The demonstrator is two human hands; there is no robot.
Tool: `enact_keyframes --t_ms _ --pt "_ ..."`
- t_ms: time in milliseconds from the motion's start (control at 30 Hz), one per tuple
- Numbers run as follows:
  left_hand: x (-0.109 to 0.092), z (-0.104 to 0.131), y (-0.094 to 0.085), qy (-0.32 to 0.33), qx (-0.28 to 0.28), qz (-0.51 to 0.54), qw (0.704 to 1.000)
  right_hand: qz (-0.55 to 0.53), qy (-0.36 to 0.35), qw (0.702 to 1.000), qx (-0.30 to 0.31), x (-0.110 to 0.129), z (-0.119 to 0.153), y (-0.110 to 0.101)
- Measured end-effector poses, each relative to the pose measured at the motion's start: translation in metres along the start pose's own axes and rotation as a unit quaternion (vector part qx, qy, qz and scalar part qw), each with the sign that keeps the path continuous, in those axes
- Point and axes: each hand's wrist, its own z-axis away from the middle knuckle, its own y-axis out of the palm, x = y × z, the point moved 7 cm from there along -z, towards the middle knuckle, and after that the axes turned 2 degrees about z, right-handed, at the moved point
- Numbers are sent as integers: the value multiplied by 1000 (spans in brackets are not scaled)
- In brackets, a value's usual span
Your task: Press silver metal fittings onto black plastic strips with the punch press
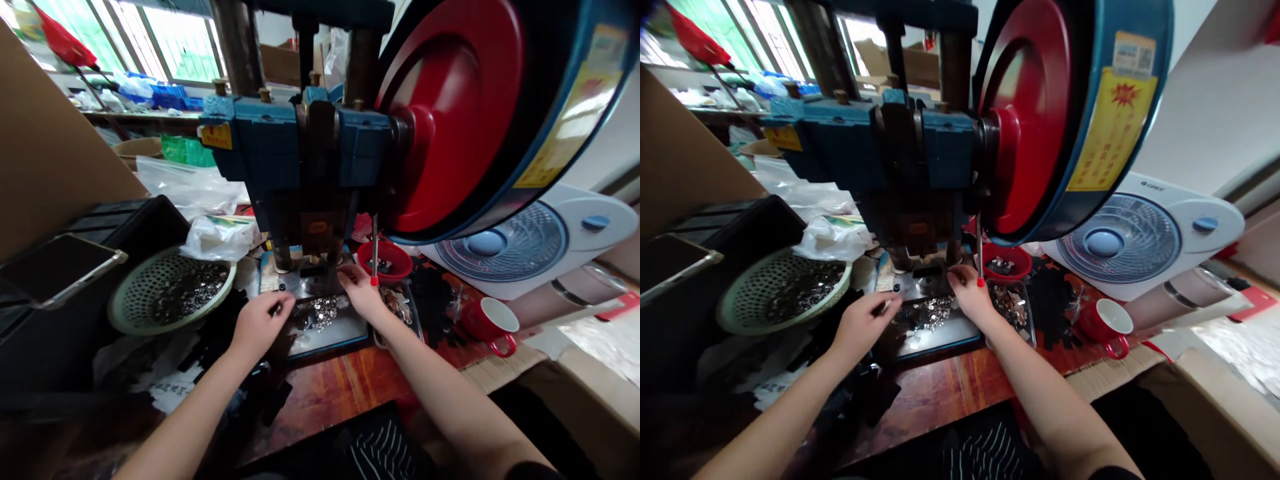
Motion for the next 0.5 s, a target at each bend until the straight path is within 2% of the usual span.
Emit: enact_keyframes --t_ms 67,167,267,333,500 --pt "-11 32 14 95 89 -89 988 50 -20 998 25 4 19 -14" --pt "-14 66 34 149 135 -188 961 141 -47 987 55 5 42 -26" --pt "-11 81 50 163 147 -231 948 235 -74 966 83 4 57 -24" --pt "-9 84 54 173 144 -230 947 288 -91 946 116 3 65 -16" --pt "-12 84 44 194 107 -156 963 392 -121 899 153 2 84 -2"
